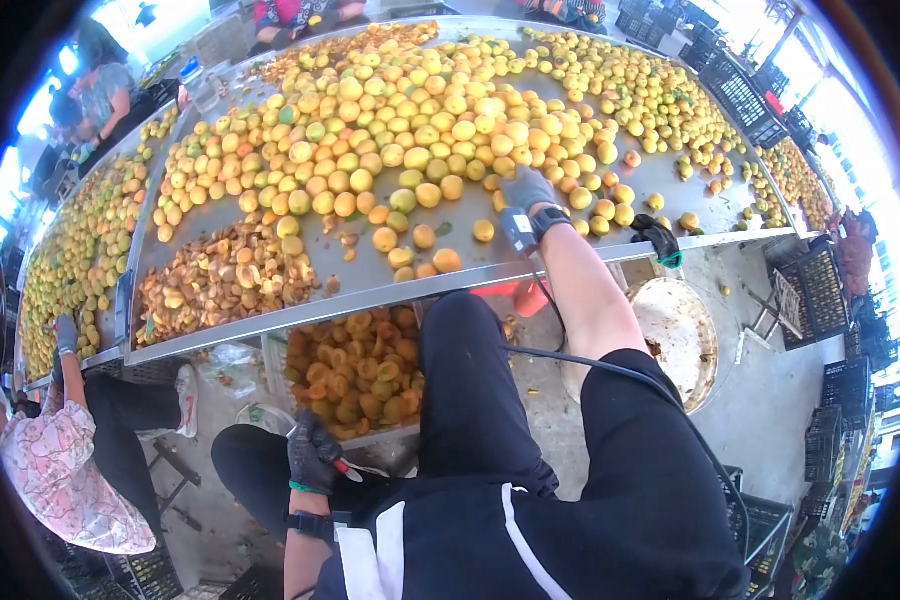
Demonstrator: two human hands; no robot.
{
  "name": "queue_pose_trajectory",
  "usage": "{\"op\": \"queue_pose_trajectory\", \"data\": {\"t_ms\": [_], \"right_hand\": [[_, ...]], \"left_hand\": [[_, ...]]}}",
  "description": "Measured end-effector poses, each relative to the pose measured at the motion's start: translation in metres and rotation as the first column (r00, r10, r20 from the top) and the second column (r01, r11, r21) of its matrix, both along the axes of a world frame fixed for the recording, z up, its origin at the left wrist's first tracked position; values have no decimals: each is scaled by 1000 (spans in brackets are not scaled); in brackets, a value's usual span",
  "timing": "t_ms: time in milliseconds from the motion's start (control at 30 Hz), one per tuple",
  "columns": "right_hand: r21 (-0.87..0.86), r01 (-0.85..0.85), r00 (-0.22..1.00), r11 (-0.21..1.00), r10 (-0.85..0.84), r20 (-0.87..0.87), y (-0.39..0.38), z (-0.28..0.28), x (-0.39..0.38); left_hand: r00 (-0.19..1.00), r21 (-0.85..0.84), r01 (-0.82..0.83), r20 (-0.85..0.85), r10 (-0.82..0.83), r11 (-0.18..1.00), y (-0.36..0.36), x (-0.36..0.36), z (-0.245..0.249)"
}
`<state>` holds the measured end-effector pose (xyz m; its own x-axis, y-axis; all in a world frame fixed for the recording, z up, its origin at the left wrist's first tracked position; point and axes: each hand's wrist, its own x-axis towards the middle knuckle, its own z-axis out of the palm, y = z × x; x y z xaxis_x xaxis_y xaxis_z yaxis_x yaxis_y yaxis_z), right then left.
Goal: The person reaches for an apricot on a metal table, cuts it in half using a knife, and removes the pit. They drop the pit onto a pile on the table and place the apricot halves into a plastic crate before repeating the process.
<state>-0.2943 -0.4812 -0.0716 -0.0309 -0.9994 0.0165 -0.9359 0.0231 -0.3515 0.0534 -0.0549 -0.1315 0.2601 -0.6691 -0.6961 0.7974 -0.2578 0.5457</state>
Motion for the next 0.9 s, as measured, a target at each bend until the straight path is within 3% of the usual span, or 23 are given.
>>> {"op": "queue_pose_trajectory", "data": {"t_ms": [33,100,133,167,233,267,300,333,400,467,533,567,600,633,667,700,733,800,833,867,900], "right_hand": [[9,-5,1000,1000,5,7,1,-5,6],[-122,136,991,983,-133,31,9,-12,18],[-224,160,984,961,-137,113,9,-18,22],[-220,161,984,962,-138,115,11,-17,20],[-189,75,829,979,45,558,28,4,20],[-70,93,378,993,30,925,38,4,27],[-75,-49,161,996,82,983,58,11,32],[-102,-186,-69,977,91,993,82,17,34],[82,-485,-455,871,-331,827,149,57,59],[105,-713,-295,693,-433,852,203,64,78],[106,-765,21,635,-140,990,254,65,103],[109,-808,140,579,9,990,269,56,111],[128,-798,197,589,54,979,287,53,123],[149,-784,255,602,95,962,304,51,133],[160,-797,254,582,83,964,313,42,140],[17,-784,181,620,202,962,321,32,146],[-132,-754,112,644,324,939,326,25,150],[-167,-782,51,601,328,943,325,25,146],[-205,-800,-7,563,333,943,324,31,143],[-154,-823,-43,547,210,977,325,39,140],[-150,-823,-39,548,208,977,325,45,138]], "left_hand": [[1000,12,29,13,-29,1000,-3,-4,3],[998,31,57,26,-58,998,-4,-6,0],[994,31,104,42,-105,994,-5,-6,-7],[987,29,151,57,-153,988,-5,-7,-12],[982,45,163,87,-167,986,-6,-10,1],[978,59,172,112,-178,983,-8,-13,8],[979,63,169,105,-175,984,-10,-16,10],[963,61,190,185,-198,980,-12,-18,14],[921,91,242,293,-258,966,-19,-22,35],[897,40,264,357,-261,964,-28,-25,43],[752,60,360,572,-328,931,-33,-31,58],[450,42,414,859,-245,909,-34,-32,53],[70,61,472,992,-106,879,-33,-33,48],[73,76,449,990,-121,890,-30,-38,53],[-112,113,472,991,-68,874,-26,-44,61],[-291,156,494,957,-6,855,-21,-47,69],[-291,166,484,957,-21,859,-13,-44,75],[-60,123,619,992,-109,776,-4,-40,87],[-59,125,618,992,-113,776,2,-39,100],[468,-60,679,803,-369,732,9,-37,115],[777,-252,625,301,-554,739,16,-35,122]]}}
